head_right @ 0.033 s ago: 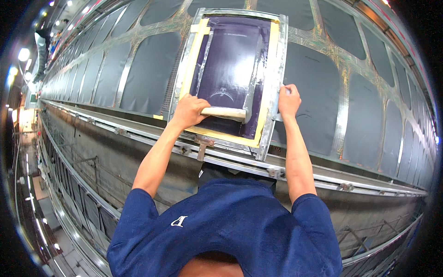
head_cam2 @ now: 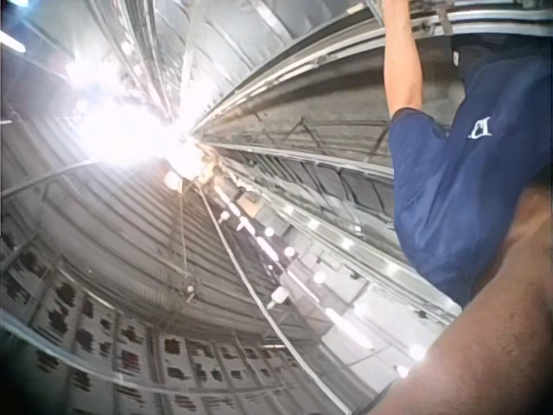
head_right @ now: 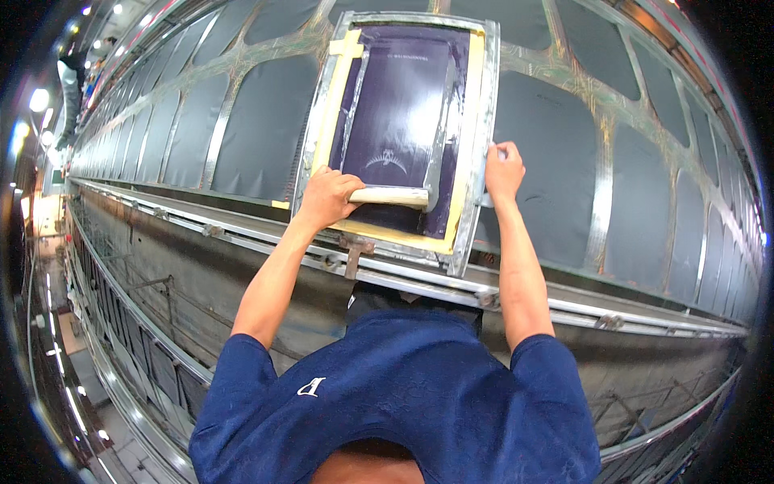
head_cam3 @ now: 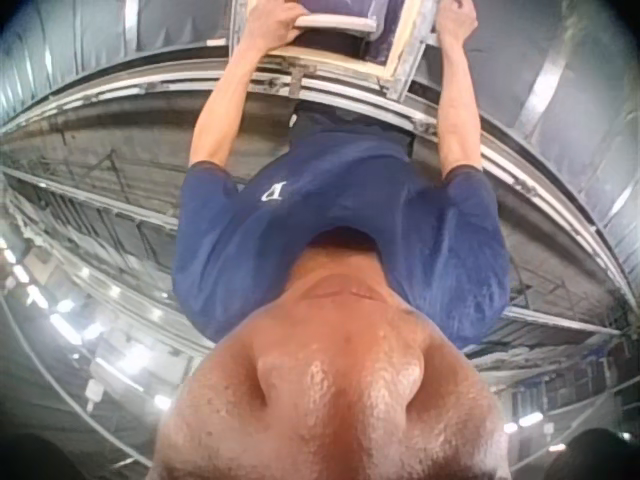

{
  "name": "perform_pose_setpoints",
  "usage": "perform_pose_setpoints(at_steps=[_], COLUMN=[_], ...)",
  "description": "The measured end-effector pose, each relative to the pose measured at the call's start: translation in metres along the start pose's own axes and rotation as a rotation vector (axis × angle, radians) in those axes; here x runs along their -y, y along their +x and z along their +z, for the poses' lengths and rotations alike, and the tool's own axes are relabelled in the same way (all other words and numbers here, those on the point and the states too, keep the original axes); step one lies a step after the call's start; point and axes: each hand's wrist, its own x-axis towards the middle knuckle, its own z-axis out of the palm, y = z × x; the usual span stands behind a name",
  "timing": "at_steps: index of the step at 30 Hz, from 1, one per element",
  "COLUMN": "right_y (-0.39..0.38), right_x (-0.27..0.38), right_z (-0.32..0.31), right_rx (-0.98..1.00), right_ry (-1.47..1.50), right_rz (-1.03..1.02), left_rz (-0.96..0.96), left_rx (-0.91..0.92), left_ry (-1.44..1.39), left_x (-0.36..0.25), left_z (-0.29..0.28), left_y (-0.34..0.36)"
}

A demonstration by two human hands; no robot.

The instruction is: The person uses a squeegee to spread ink across a screen printing frame. They repeatedly pull the squeegee across the screen to ensure even coverage of the ink.

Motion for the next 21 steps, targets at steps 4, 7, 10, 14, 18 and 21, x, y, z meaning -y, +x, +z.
perform_pose_setpoints(at_steps=[4, 7, 10, 14, 18, 21], right_y=[-0.007, -0.009, -0.005, -0.004, 0.027, 0.082], right_x=[0.013, 0.018, 0.006, 0.008, 0.033, 0.059], right_z=[0.016, 0.015, 0.024, 0.024, 0.015, 0.033], right_rx=[0.003, -0.002, -0.036, 0.044, 0.206, 0.183], right_ry=[-0.032, -0.083, -0.153, -0.215, -0.315, -0.105], right_rz=[0.057, 0.061, 0.043, 0.099, 0.073, -0.243], left_rz=[0.027, 0.088, 0.117, 0.117, 0.15, 0.161], left_rx=[-0.028, -0.163, -0.215, -0.142, -0.18, -0.157], left_ry=[0.025, 0.006, 0.002, 0.025, 0.026, 0.06], left_x=[0.001, -0.006, 0.005, 0.042, 0.103, 0.154], left_z=[-0.008, 0.007, 0.017, 0.028, 0.038, 0.044], left_y=[-0.053, -0.07, -0.059, -0.013, 0.085, 0.176])
